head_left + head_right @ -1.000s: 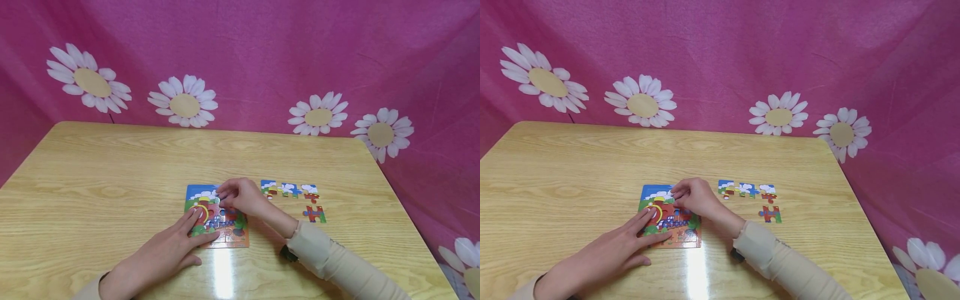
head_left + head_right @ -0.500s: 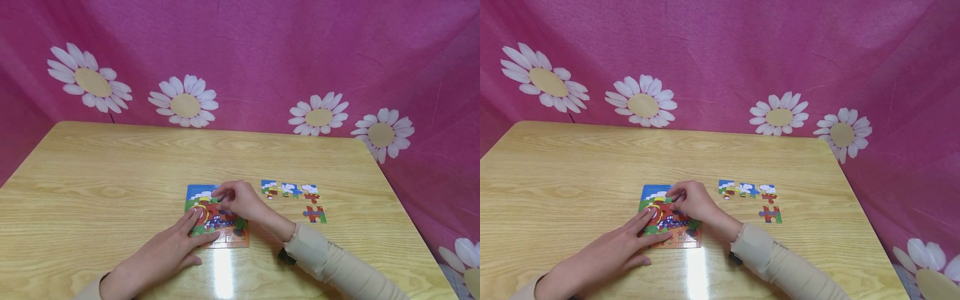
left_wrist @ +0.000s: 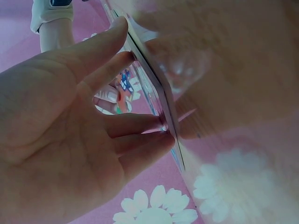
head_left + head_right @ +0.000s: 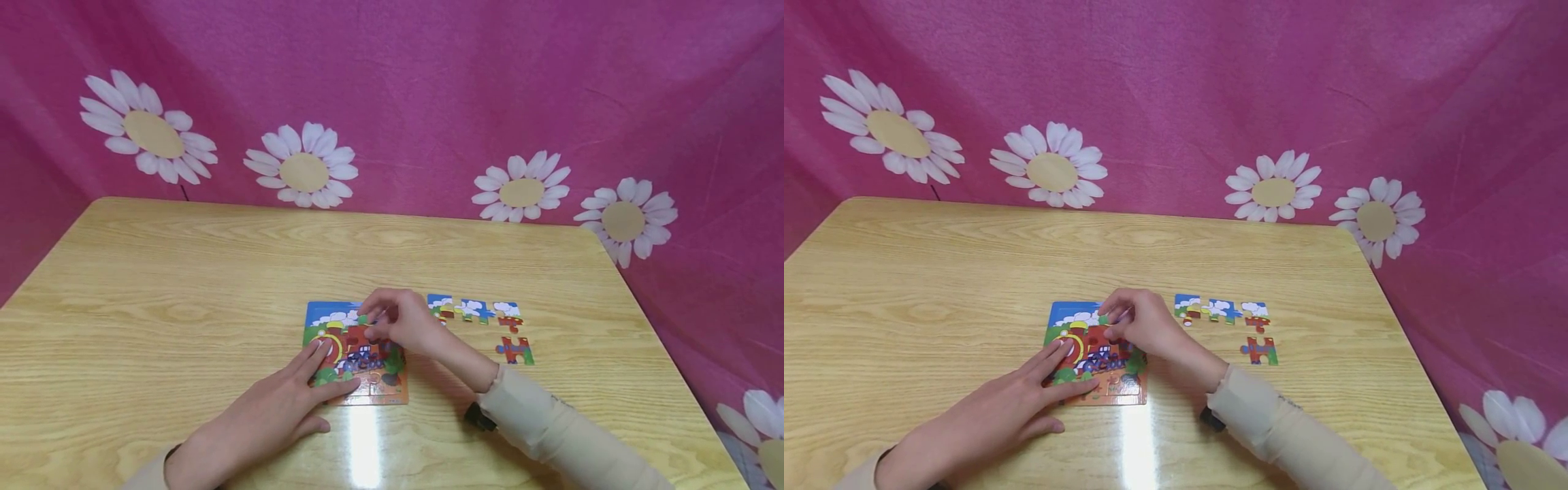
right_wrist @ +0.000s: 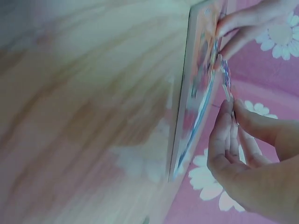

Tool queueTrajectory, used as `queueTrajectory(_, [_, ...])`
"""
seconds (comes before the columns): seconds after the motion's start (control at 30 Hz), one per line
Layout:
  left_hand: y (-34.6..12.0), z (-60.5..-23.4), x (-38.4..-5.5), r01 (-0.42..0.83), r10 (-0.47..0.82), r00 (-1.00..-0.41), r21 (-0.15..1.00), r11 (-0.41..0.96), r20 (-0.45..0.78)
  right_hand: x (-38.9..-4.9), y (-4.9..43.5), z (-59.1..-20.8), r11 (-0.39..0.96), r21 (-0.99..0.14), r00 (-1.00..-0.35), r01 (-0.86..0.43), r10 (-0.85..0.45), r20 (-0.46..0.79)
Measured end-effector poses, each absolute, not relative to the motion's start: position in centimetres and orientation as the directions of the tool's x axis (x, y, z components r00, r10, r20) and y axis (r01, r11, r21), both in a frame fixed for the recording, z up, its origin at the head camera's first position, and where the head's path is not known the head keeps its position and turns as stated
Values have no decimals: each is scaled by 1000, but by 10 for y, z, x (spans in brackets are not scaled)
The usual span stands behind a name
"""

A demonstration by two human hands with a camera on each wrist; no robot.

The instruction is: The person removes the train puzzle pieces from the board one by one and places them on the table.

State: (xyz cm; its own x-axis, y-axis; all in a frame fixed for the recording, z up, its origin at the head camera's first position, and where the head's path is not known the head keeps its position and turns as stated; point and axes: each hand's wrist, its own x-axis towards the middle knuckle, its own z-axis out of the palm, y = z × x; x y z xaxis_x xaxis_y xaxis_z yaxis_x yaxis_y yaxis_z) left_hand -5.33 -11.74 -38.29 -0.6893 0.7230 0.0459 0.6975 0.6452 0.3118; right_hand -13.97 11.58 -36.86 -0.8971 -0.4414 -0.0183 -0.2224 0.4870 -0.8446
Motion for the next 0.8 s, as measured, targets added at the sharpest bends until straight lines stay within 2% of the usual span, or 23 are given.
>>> queueTrajectory(0.2, [-117,-381,-53,679,713,-701,322,660,16,-141,139,-364,465,-866,-905,-184,-423,-35])
queueTrajectory(0.5, [-116,-381,-53,677,717,-697,328,659,0,-139,194,-360,520,-846,-938,-115,-338,-80])
queueTrajectory(0.8, [-118,-384,-53,713,734,-678,283,642,41,-134,241,-364,617,-767,-949,-178,-314,-32])
